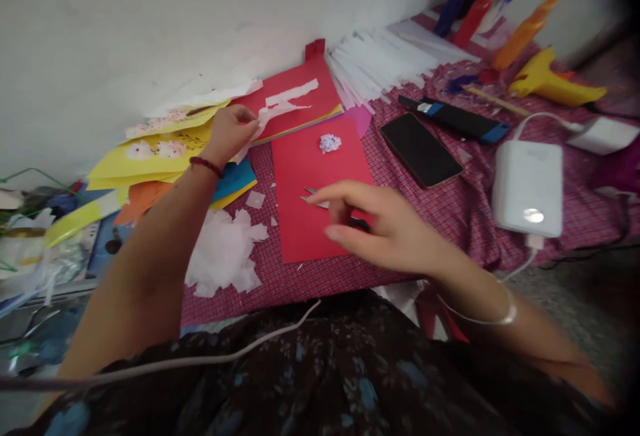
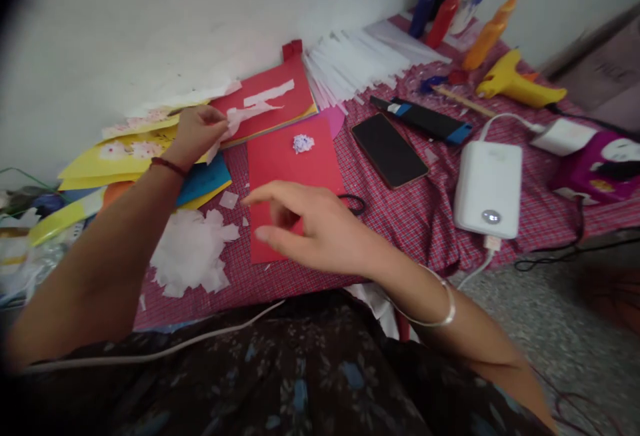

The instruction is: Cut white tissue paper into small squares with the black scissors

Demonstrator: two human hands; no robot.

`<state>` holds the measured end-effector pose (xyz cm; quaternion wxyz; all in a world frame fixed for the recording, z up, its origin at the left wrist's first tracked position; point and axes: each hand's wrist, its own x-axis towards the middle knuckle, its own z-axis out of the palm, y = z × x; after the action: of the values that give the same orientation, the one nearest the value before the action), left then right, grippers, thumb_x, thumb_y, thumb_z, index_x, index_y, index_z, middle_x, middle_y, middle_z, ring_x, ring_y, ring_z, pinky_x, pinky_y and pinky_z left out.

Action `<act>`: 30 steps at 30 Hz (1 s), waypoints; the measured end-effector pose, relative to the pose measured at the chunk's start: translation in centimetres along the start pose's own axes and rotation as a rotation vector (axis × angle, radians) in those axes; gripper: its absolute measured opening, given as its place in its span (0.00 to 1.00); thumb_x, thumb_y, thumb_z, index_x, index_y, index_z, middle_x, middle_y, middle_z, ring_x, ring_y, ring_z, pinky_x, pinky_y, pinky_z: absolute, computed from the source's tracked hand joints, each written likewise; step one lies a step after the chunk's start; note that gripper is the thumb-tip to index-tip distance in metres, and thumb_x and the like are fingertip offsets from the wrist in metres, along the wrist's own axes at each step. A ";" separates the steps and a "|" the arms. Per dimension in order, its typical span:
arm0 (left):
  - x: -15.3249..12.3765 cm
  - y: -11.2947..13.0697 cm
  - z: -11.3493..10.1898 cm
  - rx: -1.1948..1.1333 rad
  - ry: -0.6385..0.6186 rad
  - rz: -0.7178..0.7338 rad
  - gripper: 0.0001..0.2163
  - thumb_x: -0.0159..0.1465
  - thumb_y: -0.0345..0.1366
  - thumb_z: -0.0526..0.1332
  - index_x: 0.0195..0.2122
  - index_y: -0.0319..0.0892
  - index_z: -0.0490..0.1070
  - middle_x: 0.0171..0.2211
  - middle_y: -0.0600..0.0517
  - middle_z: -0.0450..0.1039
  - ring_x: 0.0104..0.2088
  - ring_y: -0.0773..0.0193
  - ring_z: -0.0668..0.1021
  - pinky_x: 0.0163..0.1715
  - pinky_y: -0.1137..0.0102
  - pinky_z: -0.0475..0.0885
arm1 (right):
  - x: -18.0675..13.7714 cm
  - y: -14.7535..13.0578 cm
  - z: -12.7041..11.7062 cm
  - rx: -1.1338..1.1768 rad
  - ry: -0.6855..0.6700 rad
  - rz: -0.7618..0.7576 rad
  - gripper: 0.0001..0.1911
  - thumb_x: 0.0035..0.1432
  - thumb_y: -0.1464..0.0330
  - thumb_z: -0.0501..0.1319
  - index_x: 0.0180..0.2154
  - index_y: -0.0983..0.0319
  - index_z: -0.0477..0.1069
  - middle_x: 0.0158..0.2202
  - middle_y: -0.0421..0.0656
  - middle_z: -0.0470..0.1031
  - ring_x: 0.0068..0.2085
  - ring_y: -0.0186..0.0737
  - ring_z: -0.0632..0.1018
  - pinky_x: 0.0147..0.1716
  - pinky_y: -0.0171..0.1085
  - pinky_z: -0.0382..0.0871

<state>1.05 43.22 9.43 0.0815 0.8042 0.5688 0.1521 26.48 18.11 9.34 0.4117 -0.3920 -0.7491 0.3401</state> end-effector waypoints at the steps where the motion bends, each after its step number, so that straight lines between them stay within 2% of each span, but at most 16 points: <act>1: 0.0 0.0 -0.4 -0.020 0.000 -0.014 0.09 0.64 0.33 0.58 0.39 0.34 0.76 0.38 0.46 0.80 0.38 0.62 0.77 0.42 0.65 0.73 | 0.2 0.9 0.6 -0.138 -0.036 0.026 0.21 0.66 0.66 0.65 0.59 0.59 0.70 0.46 0.48 0.77 0.44 0.46 0.78 0.46 0.48 0.74; 4: -0.7 0.0 -1.2 -0.068 -0.009 -0.042 0.09 0.63 0.36 0.61 0.36 0.35 0.76 0.34 0.48 0.79 0.35 0.61 0.77 0.37 0.66 0.72 | 0.6 3.8 2.9 -0.582 -0.171 0.136 0.28 0.62 0.69 0.66 0.63 0.63 0.68 0.53 0.54 0.74 0.52 0.55 0.74 0.51 0.51 0.69; 7: -1.8 0.4 -1.5 -0.089 -0.025 -0.047 0.08 0.62 0.37 0.63 0.34 0.37 0.77 0.31 0.49 0.77 0.32 0.60 0.76 0.33 0.67 0.71 | 0.4 5.8 4.1 -0.716 -0.211 0.199 0.25 0.68 0.73 0.58 0.65 0.62 0.67 0.51 0.53 0.74 0.50 0.52 0.74 0.50 0.48 0.68; 9: -2.4 0.5 -1.6 -0.070 -0.048 -0.029 0.07 0.61 0.35 0.62 0.34 0.37 0.77 0.30 0.48 0.77 0.32 0.60 0.76 0.33 0.67 0.71 | 0.0 6.3 3.7 -0.732 -0.199 0.209 0.25 0.68 0.75 0.53 0.65 0.61 0.67 0.49 0.52 0.74 0.48 0.50 0.74 0.49 0.45 0.67; 12: -3.0 0.4 -1.7 0.033 -0.093 0.017 0.08 0.63 0.32 0.60 0.38 0.36 0.77 0.36 0.45 0.80 0.37 0.58 0.78 0.40 0.65 0.72 | -0.9 6.7 2.0 -0.754 -0.165 0.250 0.25 0.67 0.76 0.53 0.63 0.62 0.69 0.48 0.51 0.74 0.48 0.49 0.74 0.50 0.44 0.67; 15: -3.5 -0.1 -1.7 0.168 -0.127 0.050 0.11 0.61 0.27 0.58 0.41 0.35 0.77 0.41 0.41 0.80 0.44 0.52 0.79 0.46 0.61 0.72 | -1.7 6.9 0.1 -0.815 -0.107 0.345 0.23 0.67 0.76 0.53 0.61 0.65 0.71 0.48 0.53 0.75 0.49 0.51 0.74 0.52 0.44 0.67; 18: -3.8 -0.6 -1.1 0.281 -0.142 0.066 0.10 0.61 0.25 0.57 0.39 0.36 0.77 0.44 0.36 0.78 0.50 0.45 0.78 0.51 0.55 0.70 | -1.6 6.6 -0.8 -0.858 -0.064 0.395 0.22 0.66 0.75 0.54 0.60 0.65 0.72 0.52 0.55 0.74 0.53 0.54 0.74 0.53 0.47 0.66; 21: -3.2 -0.6 -0.2 0.342 -0.146 0.058 0.11 0.62 0.27 0.56 0.40 0.37 0.77 0.47 0.35 0.78 0.54 0.43 0.77 0.52 0.55 0.70 | 0.1 5.6 -0.2 -0.800 -0.078 0.344 0.21 0.67 0.72 0.57 0.60 0.65 0.72 0.55 0.55 0.74 0.55 0.56 0.73 0.55 0.49 0.66; 24: -1.7 0.4 0.8 0.354 -0.133 0.011 0.14 0.65 0.32 0.53 0.44 0.38 0.77 0.47 0.36 0.79 0.52 0.45 0.79 0.50 0.59 0.72 | 2.8 4.9 1.3 -0.711 -0.146 0.266 0.19 0.67 0.70 0.58 0.57 0.66 0.73 0.54 0.55 0.75 0.54 0.55 0.74 0.56 0.49 0.66; 27: -0.1 2.6 2.2 0.331 -0.127 -0.003 0.18 0.67 0.37 0.52 0.52 0.37 0.75 0.50 0.39 0.80 0.51 0.50 0.80 0.50 0.63 0.73 | 5.0 5.1 2.9 -0.682 -0.178 0.211 0.16 0.68 0.69 0.59 0.55 0.64 0.74 0.52 0.53 0.76 0.54 0.51 0.75 0.55 0.46 0.67; 30: 0.8 5.3 4.2 0.326 -0.157 0.022 0.23 0.63 0.38 0.57 0.59 0.38 0.70 0.56 0.38 0.76 0.55 0.49 0.77 0.51 0.63 0.72 | 5.9 6.3 3.7 -0.643 -0.207 0.176 0.14 0.68 0.69 0.60 0.53 0.62 0.75 0.50 0.50 0.77 0.52 0.47 0.76 0.53 0.42 0.68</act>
<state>7.46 42.33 7.24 -0.0076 0.8222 0.5691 -0.0044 23.04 25.40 4.58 0.1581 -0.5283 -0.8190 0.1586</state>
